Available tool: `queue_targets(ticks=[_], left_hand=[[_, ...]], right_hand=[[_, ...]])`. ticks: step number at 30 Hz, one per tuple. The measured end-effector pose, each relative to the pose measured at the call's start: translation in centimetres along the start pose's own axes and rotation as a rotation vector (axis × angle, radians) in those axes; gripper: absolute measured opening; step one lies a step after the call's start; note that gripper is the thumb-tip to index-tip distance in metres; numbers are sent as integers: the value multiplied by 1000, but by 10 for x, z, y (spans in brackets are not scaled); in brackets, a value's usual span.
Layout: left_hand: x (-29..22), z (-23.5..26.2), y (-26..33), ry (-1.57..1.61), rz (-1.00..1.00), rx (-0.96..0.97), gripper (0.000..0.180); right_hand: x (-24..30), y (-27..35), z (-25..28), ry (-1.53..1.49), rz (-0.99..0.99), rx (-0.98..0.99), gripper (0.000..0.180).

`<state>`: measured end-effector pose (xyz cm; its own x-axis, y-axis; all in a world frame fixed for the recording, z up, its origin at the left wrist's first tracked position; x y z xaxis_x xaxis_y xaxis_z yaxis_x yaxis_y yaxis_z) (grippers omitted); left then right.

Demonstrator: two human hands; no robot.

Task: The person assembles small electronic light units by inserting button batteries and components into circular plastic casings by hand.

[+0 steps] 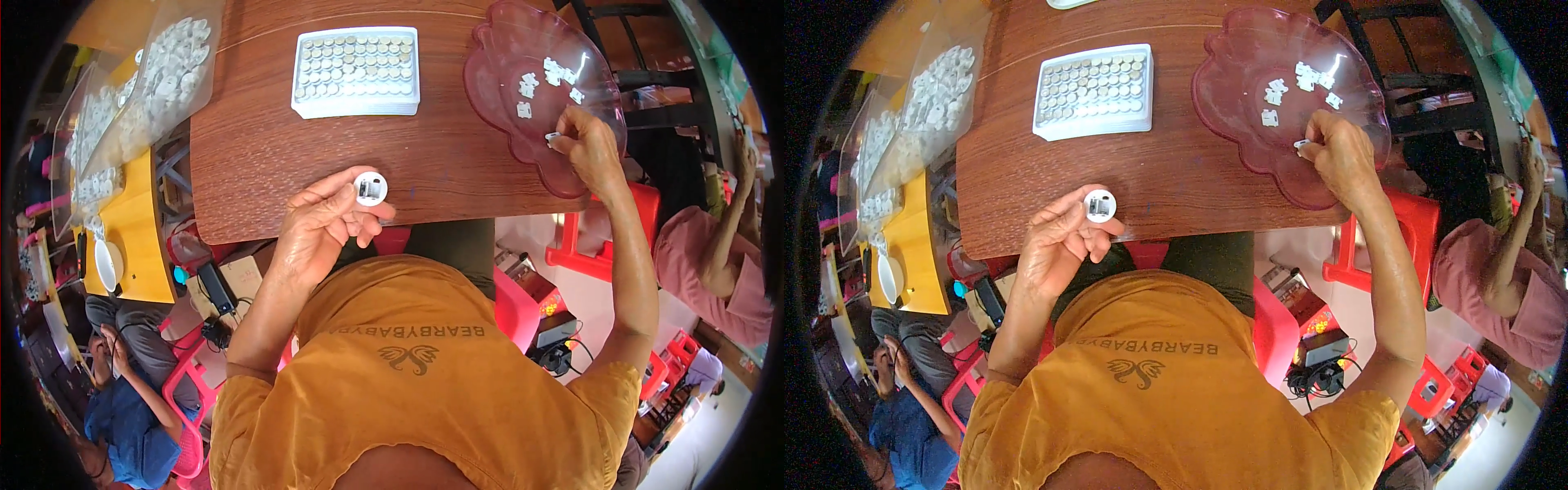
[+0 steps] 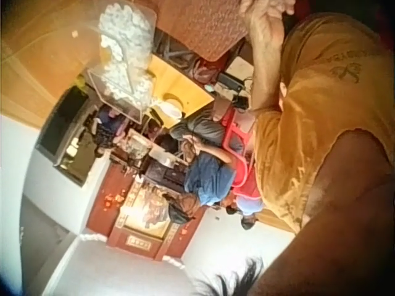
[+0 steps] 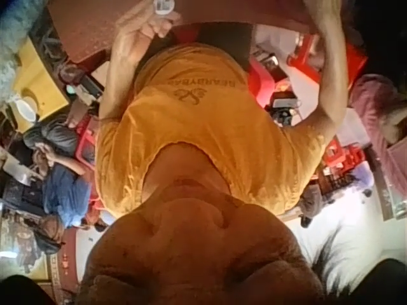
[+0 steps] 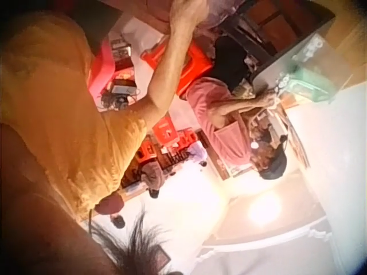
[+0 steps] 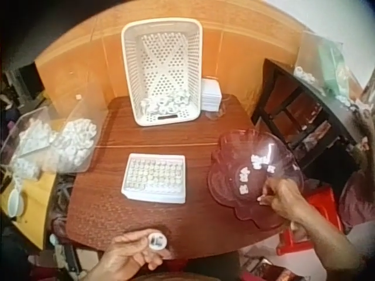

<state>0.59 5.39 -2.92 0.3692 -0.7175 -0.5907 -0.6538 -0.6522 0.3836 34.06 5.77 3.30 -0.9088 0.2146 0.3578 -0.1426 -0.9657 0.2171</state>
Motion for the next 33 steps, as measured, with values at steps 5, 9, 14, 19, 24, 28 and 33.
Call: queue_targets(ticks=[5, 9, 14, 19, 24, 28, 33], left_hand=[[-1, 3, 1, 28, 0, 26, 39], [-1, 4, 0, 24, -4, 36, 39], [-1, 2, -1, 43, -1, 40, 39], [-1, 0, -1, 46, -5, 47, 38], [0, 3, -1, 36, -11, -1, 36], [1, 4, -1, 15, 2, -20, 35], [-1, 2, 0, 43, 14, -41, 34]], right_hand=[[-6, -2, -3, -95, -35, -12, 16], [-7, -7, -3, -85, -50, 4, 15], [-4, -10, -3, -51, 9, -26, 13], [-4, -10, -4, 105, 58, -72, 16], [50, 7, 15, 222, 336, -387, 11], [117, 12, 15, -70, 573, -472, 10], [163, -2, -27, -256, 595, -457, 10]])
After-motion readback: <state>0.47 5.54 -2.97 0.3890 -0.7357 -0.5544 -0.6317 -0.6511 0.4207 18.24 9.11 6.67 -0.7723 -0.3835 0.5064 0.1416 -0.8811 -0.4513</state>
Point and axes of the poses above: each hand's wrist, its own y-axis away from the middle knuckle, its own z-axis out of the back of the hand, x = y × z, the point moved 6 cm from there along -y, towards the middle knuckle, and after that the axes turned 6 degrees about x, right-handed, at the moved point
